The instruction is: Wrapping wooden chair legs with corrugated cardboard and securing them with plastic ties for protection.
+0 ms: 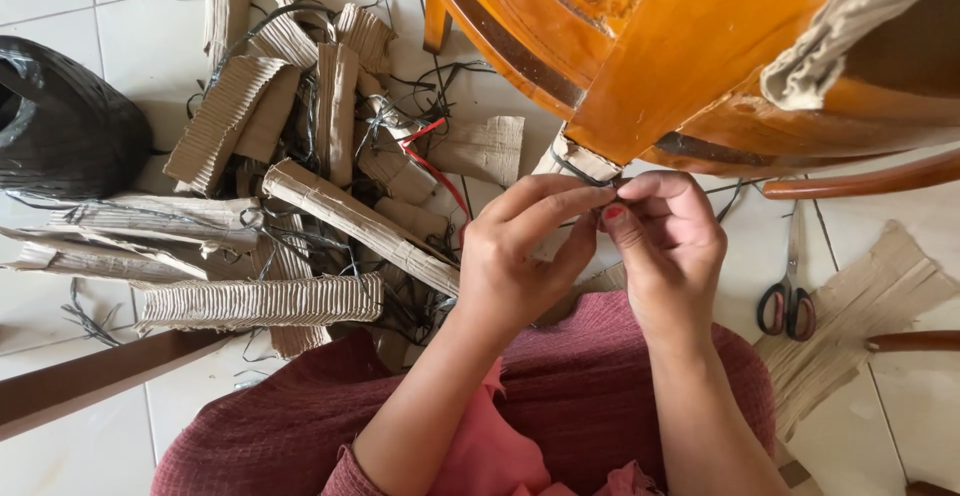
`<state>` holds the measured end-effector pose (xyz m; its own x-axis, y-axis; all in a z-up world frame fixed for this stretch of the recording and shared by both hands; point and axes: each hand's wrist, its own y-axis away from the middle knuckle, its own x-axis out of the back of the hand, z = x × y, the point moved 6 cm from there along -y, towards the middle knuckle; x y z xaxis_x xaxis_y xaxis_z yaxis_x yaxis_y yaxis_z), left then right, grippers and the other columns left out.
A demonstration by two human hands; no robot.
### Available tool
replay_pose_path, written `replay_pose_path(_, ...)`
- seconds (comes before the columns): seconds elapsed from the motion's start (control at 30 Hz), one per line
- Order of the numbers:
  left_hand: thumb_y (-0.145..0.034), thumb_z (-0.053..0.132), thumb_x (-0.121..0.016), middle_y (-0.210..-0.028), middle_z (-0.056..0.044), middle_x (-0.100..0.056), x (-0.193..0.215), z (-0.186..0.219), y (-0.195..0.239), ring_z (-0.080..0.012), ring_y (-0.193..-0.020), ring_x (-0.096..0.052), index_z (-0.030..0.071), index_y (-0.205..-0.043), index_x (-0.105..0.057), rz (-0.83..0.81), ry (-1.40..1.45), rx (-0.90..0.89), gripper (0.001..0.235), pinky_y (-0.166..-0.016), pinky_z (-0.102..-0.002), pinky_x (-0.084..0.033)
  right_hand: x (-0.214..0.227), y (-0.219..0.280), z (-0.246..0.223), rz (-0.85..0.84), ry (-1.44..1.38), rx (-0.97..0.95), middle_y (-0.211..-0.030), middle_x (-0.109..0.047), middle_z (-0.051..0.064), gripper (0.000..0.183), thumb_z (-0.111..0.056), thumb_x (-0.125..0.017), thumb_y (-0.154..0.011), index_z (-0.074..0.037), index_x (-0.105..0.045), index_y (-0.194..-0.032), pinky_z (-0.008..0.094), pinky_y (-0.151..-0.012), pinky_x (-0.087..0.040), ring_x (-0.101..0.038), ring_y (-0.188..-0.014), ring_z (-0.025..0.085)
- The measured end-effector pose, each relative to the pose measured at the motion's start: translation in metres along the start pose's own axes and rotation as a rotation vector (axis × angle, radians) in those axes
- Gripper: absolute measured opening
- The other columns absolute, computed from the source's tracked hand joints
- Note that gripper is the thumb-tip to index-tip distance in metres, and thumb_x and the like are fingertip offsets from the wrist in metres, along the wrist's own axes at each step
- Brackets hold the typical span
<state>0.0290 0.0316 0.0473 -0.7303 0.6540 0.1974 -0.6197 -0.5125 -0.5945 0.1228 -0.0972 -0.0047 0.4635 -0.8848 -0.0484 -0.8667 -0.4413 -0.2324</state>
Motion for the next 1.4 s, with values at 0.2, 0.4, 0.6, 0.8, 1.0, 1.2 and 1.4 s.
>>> replay_pose_path(0.2,-0.088,0.002,-0.079,-0.093,-0.005,-0.078,0.004,0.000,-0.001,-0.0235,-0.082,-0.078,0.012,-0.102,-0.079,-0.020,0.020,-0.047,0.017,-0.075,-0.032,-0.062,0.000,0.001,-0.001,-0.017,0.000,0.031,-0.095,-0.073,0.023,0.012,0.000,-0.065,-0.098,0.006,-0.059,-0.106,0.034,-0.085,-0.061,-0.074,-0.088,0.022)
replay_pose_path(0.4,-0.086,-0.001,-0.078,-0.086,-0.006,-0.076,0.006,-0.007,0.001,-0.0260,-0.078,-0.076,0.011,-0.093,-0.079,0.041,-0.043,-0.088,0.014,-0.072,-0.035,-0.063,-0.001,-0.003,-0.019,0.016,0.100,0.083,-0.090,-0.073,0.021,0.020,0.004,-0.076,-0.090,0.008,-0.062,-0.103,0.033,-0.081,-0.062,-0.075,-0.084,0.022)
replay_pose_path(0.6,-0.089,0.000,-0.077,-0.081,-0.004,-0.073,0.015,-0.017,-0.005,-0.0242,-0.072,-0.074,0.011,-0.092,-0.076,0.129,-0.071,-0.088,0.011,-0.069,-0.035,-0.063,0.020,-0.006,-0.018,0.176,0.339,0.328,-0.085,-0.066,0.016,0.021,0.001,-0.081,-0.096,0.006,-0.062,-0.098,0.031,-0.076,-0.056,-0.066,-0.079,0.017)
replay_pose_path(0.8,-0.094,0.003,-0.072,-0.081,-0.002,-0.071,0.014,-0.019,-0.006,-0.0251,-0.073,-0.073,0.014,-0.091,-0.072,0.092,-0.095,-0.045,0.011,-0.071,-0.036,-0.063,0.016,-0.025,-0.016,0.293,0.377,0.426,-0.074,-0.063,0.018,0.027,0.022,-0.075,-0.093,0.005,-0.056,-0.083,0.034,-0.072,-0.056,-0.067,-0.070,0.023)
replay_pose_path(1.0,-0.088,0.002,-0.070,-0.094,-0.021,-0.073,0.028,0.005,-0.003,-0.0439,-0.091,-0.074,0.005,-0.126,-0.054,-0.300,-0.090,0.302,0.042,-0.081,-0.057,-0.057,0.029,-0.025,0.014,-0.034,0.482,-0.228,-0.069,-0.071,0.010,0.017,-0.008,-0.075,-0.082,-0.003,-0.075,-0.098,0.032,-0.077,-0.055,-0.071,-0.071,0.018)
replay_pose_path(1.2,-0.082,0.035,-0.078,-0.102,-0.016,-0.067,0.005,-0.052,0.185,-0.0347,-0.084,-0.067,0.009,-0.114,-0.059,-1.039,-0.901,0.206,0.045,-0.071,-0.054,-0.050,0.009,0.042,0.106,-0.969,1.042,-0.779,-0.091,-0.082,0.001,0.028,-0.024,-0.079,-0.079,-0.011,-0.074,-0.104,0.027,-0.071,-0.058,-0.073,-0.075,0.015)
replay_pose_path(1.4,-0.089,0.024,-0.056,-0.099,-0.021,-0.065,-0.019,-0.080,0.305,-0.0392,-0.087,-0.061,0.002,-0.118,-0.063,-0.871,-1.125,0.215,0.037,-0.082,-0.058,-0.046,-0.071,0.056,0.088,-0.988,1.048,-0.519,-0.089,-0.082,-0.002,0.021,-0.023,-0.072,-0.084,-0.018,-0.075,-0.104,0.030,-0.067,-0.057,-0.074,-0.068,0.017)
